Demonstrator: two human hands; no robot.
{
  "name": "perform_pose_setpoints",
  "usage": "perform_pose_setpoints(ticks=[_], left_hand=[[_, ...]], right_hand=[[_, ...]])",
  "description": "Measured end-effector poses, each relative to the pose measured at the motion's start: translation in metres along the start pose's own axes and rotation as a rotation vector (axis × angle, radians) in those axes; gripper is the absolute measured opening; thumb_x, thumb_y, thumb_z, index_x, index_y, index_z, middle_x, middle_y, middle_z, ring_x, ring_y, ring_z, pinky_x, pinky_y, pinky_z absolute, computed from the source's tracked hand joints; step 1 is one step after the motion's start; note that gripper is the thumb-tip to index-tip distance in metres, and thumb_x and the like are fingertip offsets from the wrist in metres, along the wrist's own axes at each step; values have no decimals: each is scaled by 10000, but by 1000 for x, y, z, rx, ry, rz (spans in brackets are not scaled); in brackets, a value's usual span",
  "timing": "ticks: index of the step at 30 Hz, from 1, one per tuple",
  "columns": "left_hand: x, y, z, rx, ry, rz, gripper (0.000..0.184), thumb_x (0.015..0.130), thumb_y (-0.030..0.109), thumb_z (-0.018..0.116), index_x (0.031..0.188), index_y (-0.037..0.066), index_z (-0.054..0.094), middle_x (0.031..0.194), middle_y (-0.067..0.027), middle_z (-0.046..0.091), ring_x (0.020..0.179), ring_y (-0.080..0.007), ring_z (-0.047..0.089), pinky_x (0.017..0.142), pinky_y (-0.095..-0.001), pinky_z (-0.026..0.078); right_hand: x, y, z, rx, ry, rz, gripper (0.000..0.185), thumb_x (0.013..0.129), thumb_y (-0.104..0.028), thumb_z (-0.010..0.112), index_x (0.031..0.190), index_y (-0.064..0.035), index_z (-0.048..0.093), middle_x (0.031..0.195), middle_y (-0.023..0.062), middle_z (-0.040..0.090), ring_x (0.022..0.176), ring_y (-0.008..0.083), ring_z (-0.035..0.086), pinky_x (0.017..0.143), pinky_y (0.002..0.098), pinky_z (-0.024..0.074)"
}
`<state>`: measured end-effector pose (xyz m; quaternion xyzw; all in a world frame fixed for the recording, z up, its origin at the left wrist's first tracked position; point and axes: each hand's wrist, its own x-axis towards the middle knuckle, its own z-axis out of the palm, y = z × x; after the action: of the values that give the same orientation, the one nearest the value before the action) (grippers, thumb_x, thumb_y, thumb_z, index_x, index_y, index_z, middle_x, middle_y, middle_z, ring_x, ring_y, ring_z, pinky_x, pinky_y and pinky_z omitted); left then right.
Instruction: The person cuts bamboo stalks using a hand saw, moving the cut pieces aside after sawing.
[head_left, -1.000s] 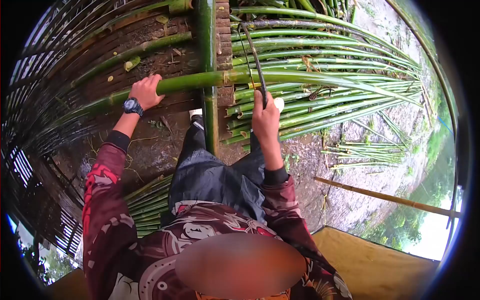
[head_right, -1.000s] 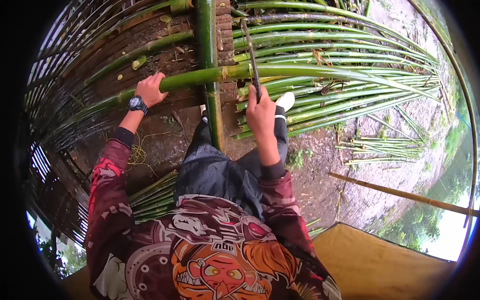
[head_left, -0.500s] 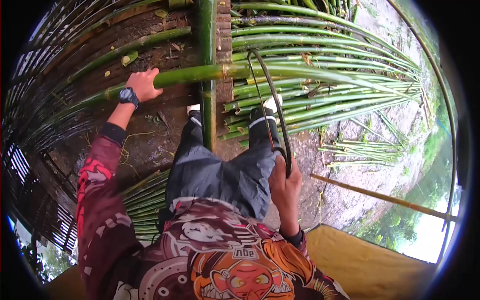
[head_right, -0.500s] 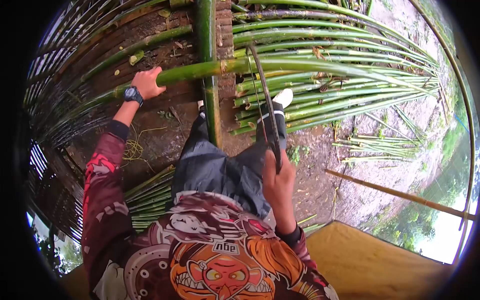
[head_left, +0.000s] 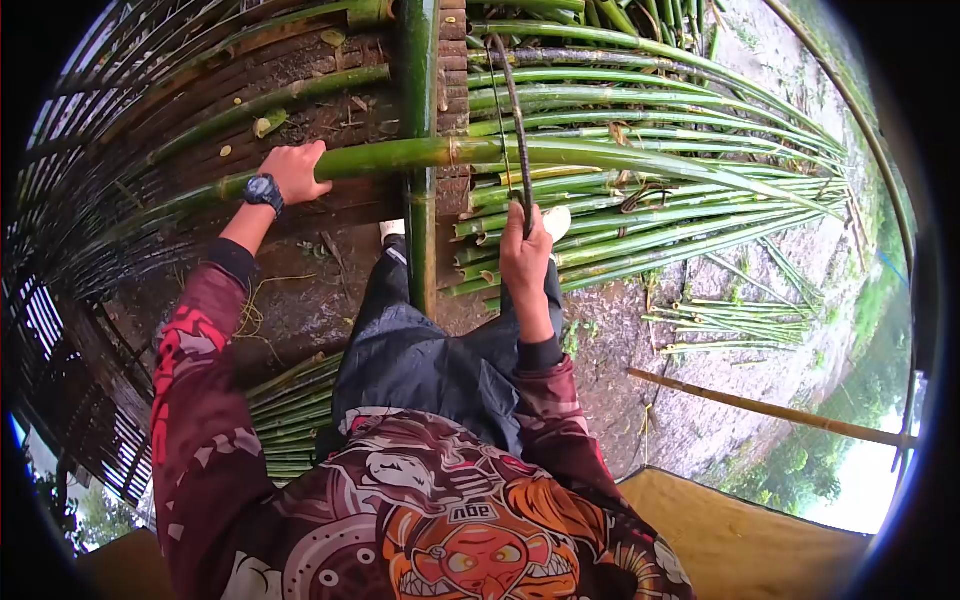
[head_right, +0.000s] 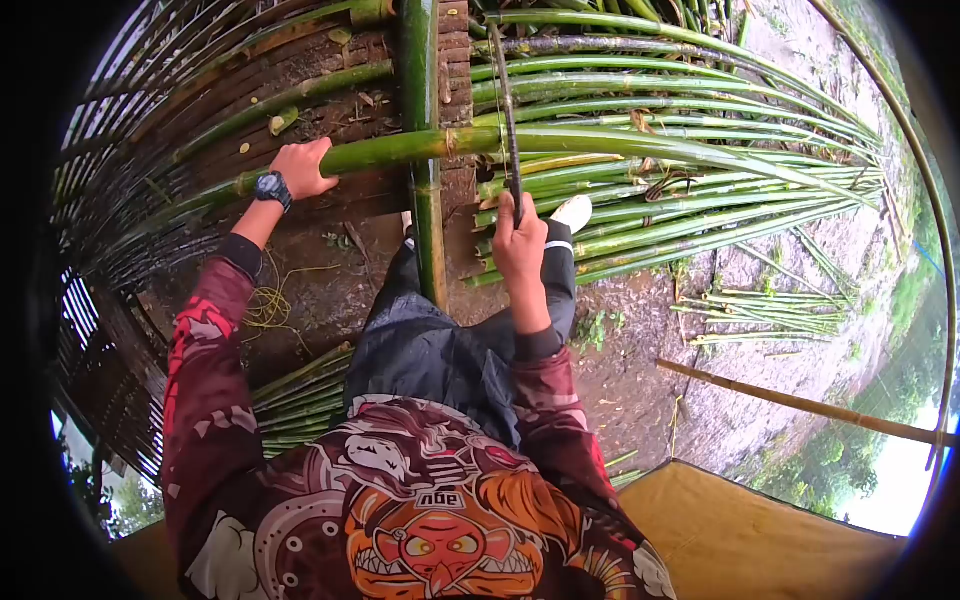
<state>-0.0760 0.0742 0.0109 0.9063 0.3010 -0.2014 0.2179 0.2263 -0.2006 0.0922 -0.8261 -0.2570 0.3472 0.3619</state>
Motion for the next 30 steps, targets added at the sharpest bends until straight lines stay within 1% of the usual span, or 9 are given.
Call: perform_pose_setpoints(ticks=[11,13,18,20,21,23,25,27,30], left_hand=[[14,-1,-24,-31,-136,-6,605,734,473,770,1134,42,626,895,-247,710,911,-439,682,836,-531,540],[20,-1,-30,-33,-118,-10,601,732,473,772,1125,43,626,897,-244,711,911,-437,683,834,-531,541],[11,-3,-13,-46,-158,-10,589,714,470,777,1095,47,624,893,-236,711,911,-435,686,827,-530,544],[19,-9,-17,-52,-127,9,562,698,470,778,1029,47,609,882,-239,698,912,-445,678,807,-526,550],[13,-6,-12,-59,89,67,568,701,473,771,1036,40,621,907,-246,698,908,-447,679,812,-529,551],[10,-2,-6,-10,-34,7,639,712,482,764,1148,28,652,957,-247,709,923,-443,681,860,-527,547],[14,-3,-18,-29,-151,-18,731,727,493,757,1275,25,631,1006,-246,718,944,-437,685,886,-525,544],[13,-3,-25,-58,-138,-10,720,735,495,768,1276,45,616,1041,-230,725,955,-419,696,868,-520,555],[11,0,-20,-14,-77,-18,526,753,474,745,1073,75,623,962,-185,735,897,-405,710,821,-518,566]], right_hand=[[4,-50,-21,-58,20,-31,340,1080,-309,517,916,-21,592,616,20,438,568,99,412,523,319,349],[-37,-57,-49,-205,-25,10,306,1066,-294,541,1029,-5,633,729,222,607,611,290,604,581,414,454],[-100,-114,-103,-40,-95,345,290,1051,-226,518,1147,14,648,730,211,608,627,368,592,590,430,464],[-26,-52,-55,-300,10,-106,301,1058,-232,528,1184,-13,691,704,189,601,542,352,498,516,404,409],[8,-25,-37,-781,99,-575,328,1059,-242,493,1147,14,677,725,251,604,601,408,567,546,453,435],[51,-10,-2,-616,-112,22,325,1065,-237,436,1079,0,658,760,283,594,804,441,640,657,513,482],[20,12,-15,-374,-70,23,272,1050,-198,458,1101,-16,654,734,276,583,759,436,626,600,493,483],[-37,27,-47,-581,-23,-287,371,1053,-322,526,1055,26,657,790,271,628,700,404,641,650,501,486],[-122,8,-97,-301,6,240,325,1049,-301,551,1051,-1,675,754,211,631,659,292,613,635,428,477]])
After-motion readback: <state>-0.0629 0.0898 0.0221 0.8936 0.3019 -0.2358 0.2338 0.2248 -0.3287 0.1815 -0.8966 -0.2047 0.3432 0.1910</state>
